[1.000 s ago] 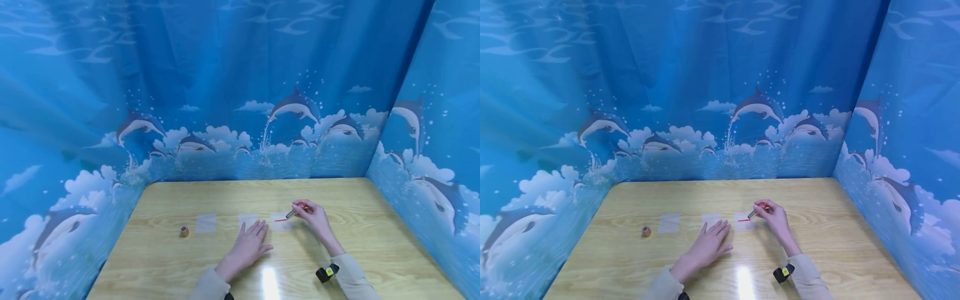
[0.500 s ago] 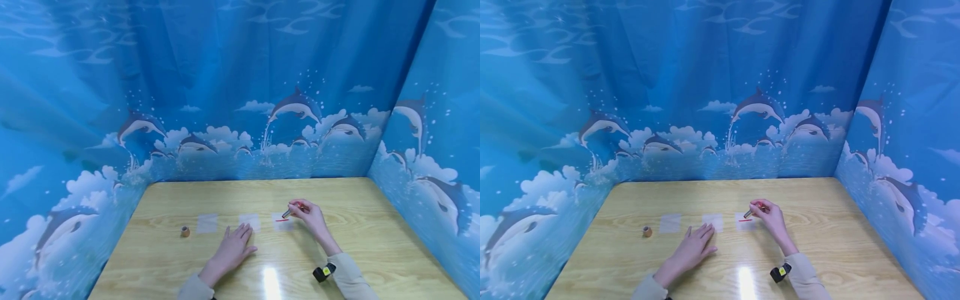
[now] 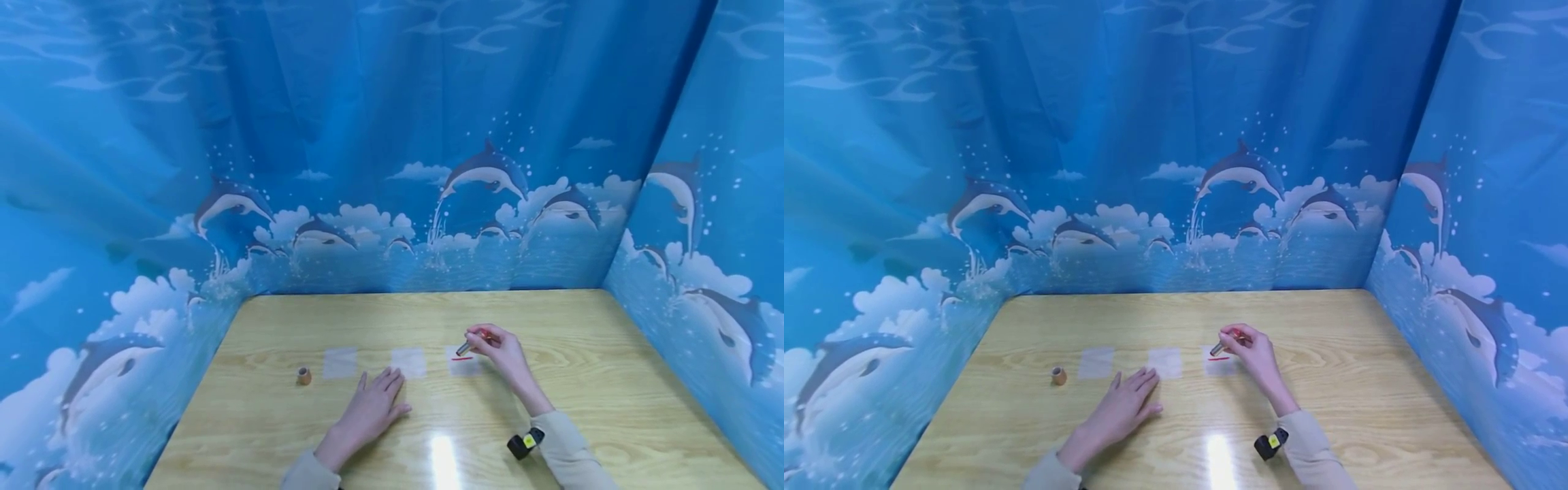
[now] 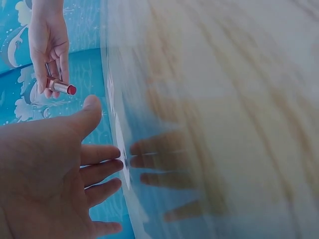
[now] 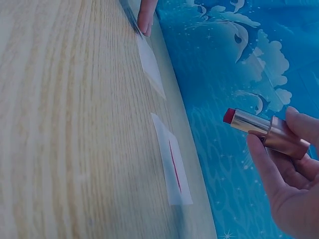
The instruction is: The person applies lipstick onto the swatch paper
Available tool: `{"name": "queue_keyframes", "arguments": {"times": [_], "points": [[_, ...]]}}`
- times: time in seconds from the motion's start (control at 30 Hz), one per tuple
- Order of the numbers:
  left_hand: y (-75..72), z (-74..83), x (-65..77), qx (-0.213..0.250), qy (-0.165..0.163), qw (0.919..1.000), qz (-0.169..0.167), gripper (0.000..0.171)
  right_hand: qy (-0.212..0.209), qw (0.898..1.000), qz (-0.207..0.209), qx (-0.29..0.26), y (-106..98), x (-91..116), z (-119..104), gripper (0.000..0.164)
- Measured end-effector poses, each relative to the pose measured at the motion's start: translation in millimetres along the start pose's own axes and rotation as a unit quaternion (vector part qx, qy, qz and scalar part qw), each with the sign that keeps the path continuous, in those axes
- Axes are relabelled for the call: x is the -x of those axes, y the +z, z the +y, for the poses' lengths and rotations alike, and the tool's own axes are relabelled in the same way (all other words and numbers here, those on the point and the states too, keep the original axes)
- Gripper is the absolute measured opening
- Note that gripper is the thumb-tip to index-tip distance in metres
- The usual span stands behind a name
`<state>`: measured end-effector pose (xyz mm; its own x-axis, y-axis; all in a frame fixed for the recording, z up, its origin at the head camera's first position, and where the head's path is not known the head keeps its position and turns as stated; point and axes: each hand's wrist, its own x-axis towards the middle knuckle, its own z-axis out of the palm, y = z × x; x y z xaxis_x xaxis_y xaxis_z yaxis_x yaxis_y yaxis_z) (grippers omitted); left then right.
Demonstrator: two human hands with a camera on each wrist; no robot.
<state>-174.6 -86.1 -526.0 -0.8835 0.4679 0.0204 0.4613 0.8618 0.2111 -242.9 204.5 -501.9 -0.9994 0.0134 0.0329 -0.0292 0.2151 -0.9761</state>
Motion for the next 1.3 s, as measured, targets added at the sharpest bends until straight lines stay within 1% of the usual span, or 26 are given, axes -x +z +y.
{"name": "queue_keyframes", "arguments": {"times": [0.17, 0.4, 0.63, 0.9, 1.13, 1.3], "points": [[-1.0, -1.9, 2.2, -0.014, -0.005, 0.9999, 0.004, 0.063, -0.006, 1.0, -0.003, 0.008, 6.4, -2.4, -0.4, 0.038], [-3.3, -2.0, 4.2, -0.025, -0.004, 0.9997, -0.002, 0.063, -0.009, 1.0, -0.007, 0.018, 14.1, -5.8, -3.7, 0.033], [-3.8, -2.2, 1.8, -0.019, 0.003, 0.9998, -0.003, 0.064, -0.01, 1.0, -0.017, 0.007, 23.3, -8.2, -8.6, 0.034], [-2.8, -2.8, 0.3, -0.012, 0.002, 0.9999, 0.0, 0.064, -0.028, 0.999, -0.038, -0.001, 34.4, -13.7, -13.0, 0.033], [-1.4, -1.4, 0.0, -0.007, 0.0, 0.9999, 0.009, 0.065, -0.039, 0.998, -0.054, 0.018, 45.6, -18.8, -16.2, 0.033], [0.3, 0.1, -0.6, -0.004, -0.008, 0.9999, 0.006, 0.063, -0.043, 0.997, -0.064, 0.021, 54.7, -22.0, -17.5, 0.031]]}}
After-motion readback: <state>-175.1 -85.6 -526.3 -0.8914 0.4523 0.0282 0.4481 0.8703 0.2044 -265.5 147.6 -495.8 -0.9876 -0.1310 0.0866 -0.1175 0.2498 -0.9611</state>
